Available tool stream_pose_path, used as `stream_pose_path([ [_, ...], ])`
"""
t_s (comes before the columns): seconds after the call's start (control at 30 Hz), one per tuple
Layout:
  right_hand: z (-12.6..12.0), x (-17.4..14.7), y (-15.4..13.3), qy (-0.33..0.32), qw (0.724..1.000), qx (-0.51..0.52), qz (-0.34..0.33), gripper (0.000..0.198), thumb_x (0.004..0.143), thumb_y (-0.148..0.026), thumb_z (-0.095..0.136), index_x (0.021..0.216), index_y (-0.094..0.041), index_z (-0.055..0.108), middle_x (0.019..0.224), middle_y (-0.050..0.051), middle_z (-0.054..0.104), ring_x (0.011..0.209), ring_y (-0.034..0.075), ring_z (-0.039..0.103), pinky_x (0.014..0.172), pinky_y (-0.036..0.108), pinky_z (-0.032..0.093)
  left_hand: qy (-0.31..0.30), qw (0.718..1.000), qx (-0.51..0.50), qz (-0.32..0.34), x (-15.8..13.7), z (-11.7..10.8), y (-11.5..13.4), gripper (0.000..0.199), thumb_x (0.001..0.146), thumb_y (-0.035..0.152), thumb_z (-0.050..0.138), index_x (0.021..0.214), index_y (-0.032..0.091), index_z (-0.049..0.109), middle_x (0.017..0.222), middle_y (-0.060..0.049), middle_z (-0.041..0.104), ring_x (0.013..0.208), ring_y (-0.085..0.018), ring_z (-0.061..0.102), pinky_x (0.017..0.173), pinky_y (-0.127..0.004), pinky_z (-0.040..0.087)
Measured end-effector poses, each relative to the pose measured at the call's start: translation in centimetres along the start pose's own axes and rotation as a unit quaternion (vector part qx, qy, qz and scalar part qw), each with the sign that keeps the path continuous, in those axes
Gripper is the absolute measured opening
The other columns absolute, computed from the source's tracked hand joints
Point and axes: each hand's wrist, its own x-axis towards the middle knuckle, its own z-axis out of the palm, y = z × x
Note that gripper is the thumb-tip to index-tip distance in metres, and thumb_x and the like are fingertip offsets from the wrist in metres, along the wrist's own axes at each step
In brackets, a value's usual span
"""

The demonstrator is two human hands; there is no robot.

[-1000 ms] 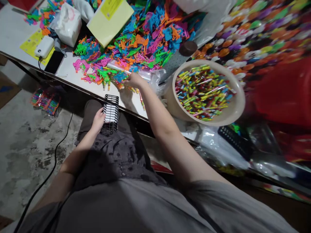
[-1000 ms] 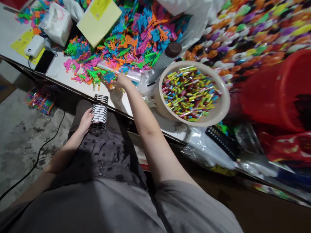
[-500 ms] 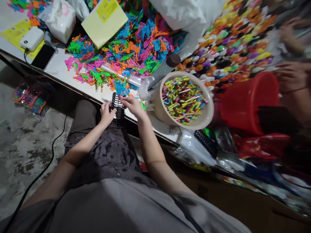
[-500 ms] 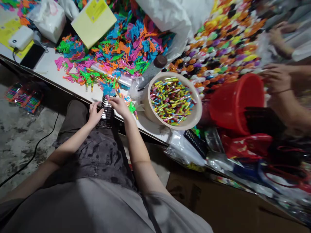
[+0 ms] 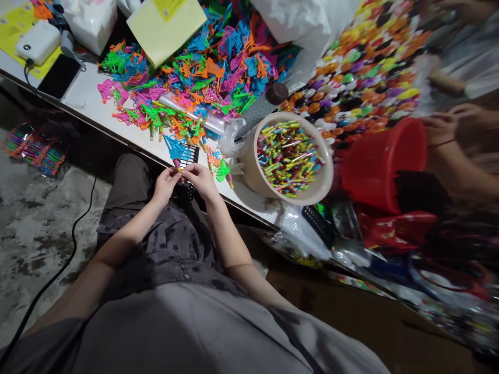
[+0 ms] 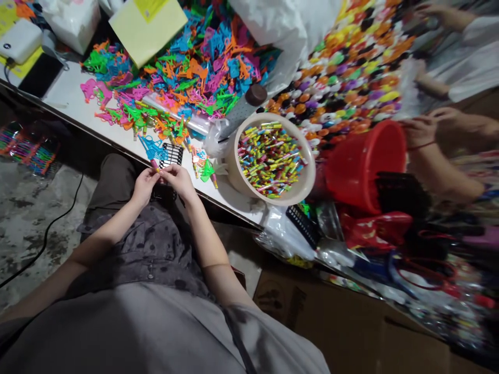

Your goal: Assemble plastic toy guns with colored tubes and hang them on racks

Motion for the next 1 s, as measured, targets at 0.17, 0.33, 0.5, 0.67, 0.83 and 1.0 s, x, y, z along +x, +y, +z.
stream_pose_path([
  [0.17, -3.8, -0.1, 2.2, 0.144, 0.940, -0.306, -0.041, 0.017, 0.077, -0.033, 0.059, 0.081, -0.017, 0.061, 0.087, 0.007, 0.066, 0.079, 0.018, 0.060, 0.079, 0.035, 0.048, 0.018, 0.997, 0.067, 0.039, 0.6, -2.0, -0.1, 0.027, 0.073, 0.036, 0.067, 0.084, 0.015, 0.053, 0.079, -0.002, 0.061, 0.071, -0.011, 0.058, 0.074, -0.026, 0.050],
  [0.33, -8.8, -0.8, 4.6, 0.309, 0.810, -0.494, 0.058, 0.032, 0.076, -0.033, 0.059, 0.101, -0.013, 0.064, 0.104, 0.015, 0.064, 0.096, 0.026, 0.059, 0.088, 0.043, 0.043, -0.052, 0.953, 0.279, 0.105, 2.8, -3.7, 0.6, 0.008, 0.074, 0.020, 0.061, 0.079, 0.015, 0.057, 0.084, -0.006, 0.061, 0.081, -0.015, 0.057, 0.077, -0.027, 0.047],
  [0.5, -10.6, -0.6, 4.7, 0.273, 0.818, -0.501, 0.066, 0.027, 0.077, -0.029, 0.055, 0.093, -0.013, 0.068, 0.096, 0.015, 0.068, 0.090, 0.025, 0.061, 0.087, 0.041, 0.044, -0.116, 0.947, 0.295, 0.042, 3.4, -2.5, -0.1, 0.008, 0.078, 0.023, 0.056, 0.077, 0.015, 0.054, 0.077, -0.002, 0.057, 0.061, -0.010, 0.048, 0.054, -0.020, 0.037],
  [0.67, -12.3, -0.7, 3.3, 0.260, 0.883, -0.388, 0.056, 0.028, 0.075, -0.032, 0.053, 0.087, -0.012, 0.068, 0.081, 0.011, 0.070, 0.067, 0.020, 0.062, 0.068, 0.033, 0.049, -0.138, 0.958, 0.251, -0.006, 1.6, -2.1, -1.3, 0.010, 0.078, 0.025, 0.056, 0.079, 0.015, 0.054, 0.073, 0.000, 0.057, 0.063, -0.010, 0.050, 0.055, -0.019, 0.038],
  [0.83, -11.0, -0.3, 2.1, 0.271, 0.949, -0.157, 0.017, 0.022, 0.075, -0.035, 0.052, 0.085, -0.016, 0.056, 0.080, 0.006, 0.066, 0.053, 0.012, 0.057, 0.052, 0.026, 0.046, -0.077, 0.975, 0.206, 0.028, 2.0, -2.4, -1.9, 0.010, 0.078, 0.023, 0.059, 0.081, 0.015, 0.055, 0.077, -0.002, 0.056, 0.069, -0.011, 0.053, 0.063, -0.021, 0.042],
  [1.0, -7.5, 3.6, 1.8, 0.230, 0.972, -0.026, -0.029, 0.018, 0.076, -0.033, 0.053, 0.085, -0.020, 0.044, 0.086, 0.002, 0.062, 0.060, 0.008, 0.057, 0.062, 0.024, 0.048, -0.002, 0.968, 0.226, 0.109, 5.8, -2.2, -0.4, 0.012, 0.079, 0.025, 0.059, 0.087, 0.015, 0.057, 0.078, -0.002, 0.057, 0.070, -0.012, 0.053, 0.069, -0.023, 0.043],
])
